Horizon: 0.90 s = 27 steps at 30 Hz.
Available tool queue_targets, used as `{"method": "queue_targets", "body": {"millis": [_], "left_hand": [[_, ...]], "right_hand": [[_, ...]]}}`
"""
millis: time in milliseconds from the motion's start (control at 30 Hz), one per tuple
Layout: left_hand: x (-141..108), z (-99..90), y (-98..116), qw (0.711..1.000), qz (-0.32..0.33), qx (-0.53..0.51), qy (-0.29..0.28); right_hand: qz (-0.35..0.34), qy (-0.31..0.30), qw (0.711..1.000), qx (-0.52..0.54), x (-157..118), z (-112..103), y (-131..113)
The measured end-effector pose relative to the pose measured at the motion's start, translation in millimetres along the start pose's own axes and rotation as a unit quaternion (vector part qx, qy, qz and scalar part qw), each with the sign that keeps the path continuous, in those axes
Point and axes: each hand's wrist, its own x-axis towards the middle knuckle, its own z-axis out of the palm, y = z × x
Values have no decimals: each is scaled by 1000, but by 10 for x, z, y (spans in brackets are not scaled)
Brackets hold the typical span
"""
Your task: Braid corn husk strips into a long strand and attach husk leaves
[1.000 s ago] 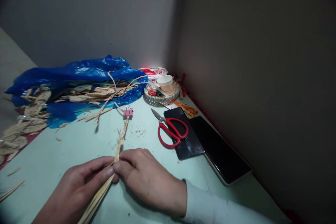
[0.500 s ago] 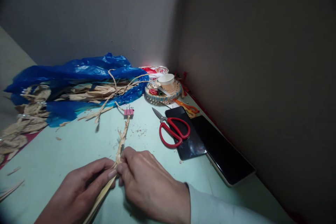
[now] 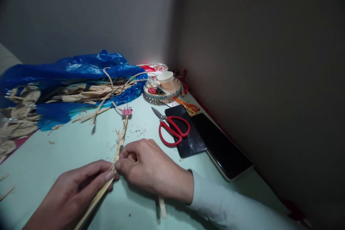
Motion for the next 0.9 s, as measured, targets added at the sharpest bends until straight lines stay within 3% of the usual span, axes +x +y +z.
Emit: {"method": "queue_targets", "body": {"millis": [133,333,500,567,667,800,900], "left_hand": [[5,-11,-26,999,28,37,-14],[14,-13,-58,994,92,61,18],[59,-83,-96,993,82,81,-24],[65,-103,-104,993,76,90,-31],[31,-86,-84,991,91,99,4],[-53,22,-42,976,158,140,47],[-83,121,-79,946,217,227,85]], "right_hand": [[10,-10,994,105,26,83,82],[14,-16,988,151,51,89,120],[24,-35,976,213,56,53,86],[25,-35,977,208,52,45,82],[18,-31,983,179,46,52,89],[9,17,997,76,42,104,77],[4,66,998,19,36,153,52]]}}
